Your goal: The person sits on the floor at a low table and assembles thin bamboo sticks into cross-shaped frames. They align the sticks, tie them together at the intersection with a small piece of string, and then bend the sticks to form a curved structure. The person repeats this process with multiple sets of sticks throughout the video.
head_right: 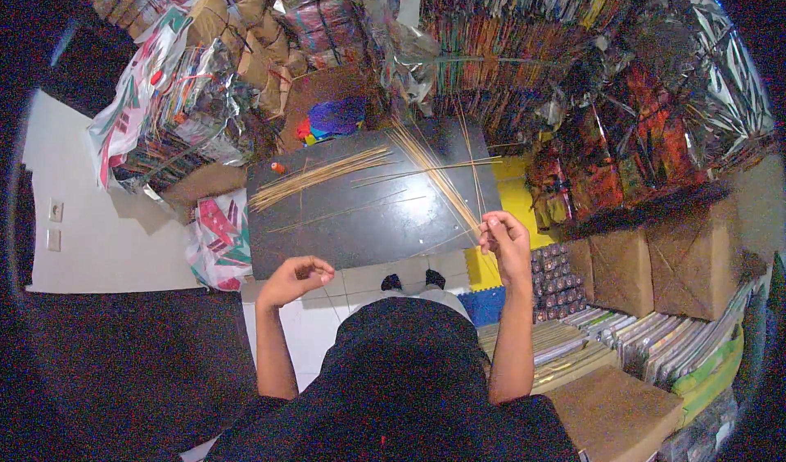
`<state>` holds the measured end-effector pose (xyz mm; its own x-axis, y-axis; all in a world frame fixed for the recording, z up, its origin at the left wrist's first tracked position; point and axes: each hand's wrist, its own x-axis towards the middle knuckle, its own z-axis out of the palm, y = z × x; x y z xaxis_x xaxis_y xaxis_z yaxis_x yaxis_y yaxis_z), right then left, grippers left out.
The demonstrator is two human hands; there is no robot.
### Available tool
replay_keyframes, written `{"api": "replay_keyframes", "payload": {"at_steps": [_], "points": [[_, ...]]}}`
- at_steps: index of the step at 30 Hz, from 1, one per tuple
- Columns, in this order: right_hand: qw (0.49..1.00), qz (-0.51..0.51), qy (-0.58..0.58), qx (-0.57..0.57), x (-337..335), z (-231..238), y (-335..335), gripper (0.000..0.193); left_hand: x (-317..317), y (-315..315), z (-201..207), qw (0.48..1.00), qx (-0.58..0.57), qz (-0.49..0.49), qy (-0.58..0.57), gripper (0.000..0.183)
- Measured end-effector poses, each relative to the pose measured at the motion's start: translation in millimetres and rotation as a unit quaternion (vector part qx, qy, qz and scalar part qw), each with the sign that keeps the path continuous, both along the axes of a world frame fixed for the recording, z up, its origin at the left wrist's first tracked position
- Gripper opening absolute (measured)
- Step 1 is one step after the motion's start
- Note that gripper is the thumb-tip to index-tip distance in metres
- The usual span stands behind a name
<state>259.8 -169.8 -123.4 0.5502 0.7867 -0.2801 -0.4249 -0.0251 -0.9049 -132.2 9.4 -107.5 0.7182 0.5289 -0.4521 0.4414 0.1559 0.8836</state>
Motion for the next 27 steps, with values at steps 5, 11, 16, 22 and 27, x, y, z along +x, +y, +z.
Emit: {"api": "replay_keyframes", "payload": {"at_steps": [5,11,16,22,27], "points": [[0.999,0.013,-0.039,-0.023,1.7,-7.4,4.7,0.018,-10.5,10.0,-3.6,0.997,-0.058,-0.047,0.017,0.019],[0.998,0.03,-0.049,-0.031,-0.3,-0.1,8.7,0.02,-10.6,21.9,12.9,0.995,-0.064,-0.062,0.038,0.016],[0.993,0.059,-0.091,-0.041,0.9,8.9,7.6,0.023,-10.5,30.6,21.1,0.997,-0.035,-0.034,0.06,0.014],[0.977,0.067,-0.187,-0.074,-0.3,26.8,7.2,0.021,-18.0,39.5,15.2,0.998,0.007,-0.038,0.041,0.014],[0.975,0.076,-0.195,-0.071,4.1,31.4,6.5,0.019,-19.9,43.5,18.3,0.997,-0.019,-0.029,0.07,0.013]]}}
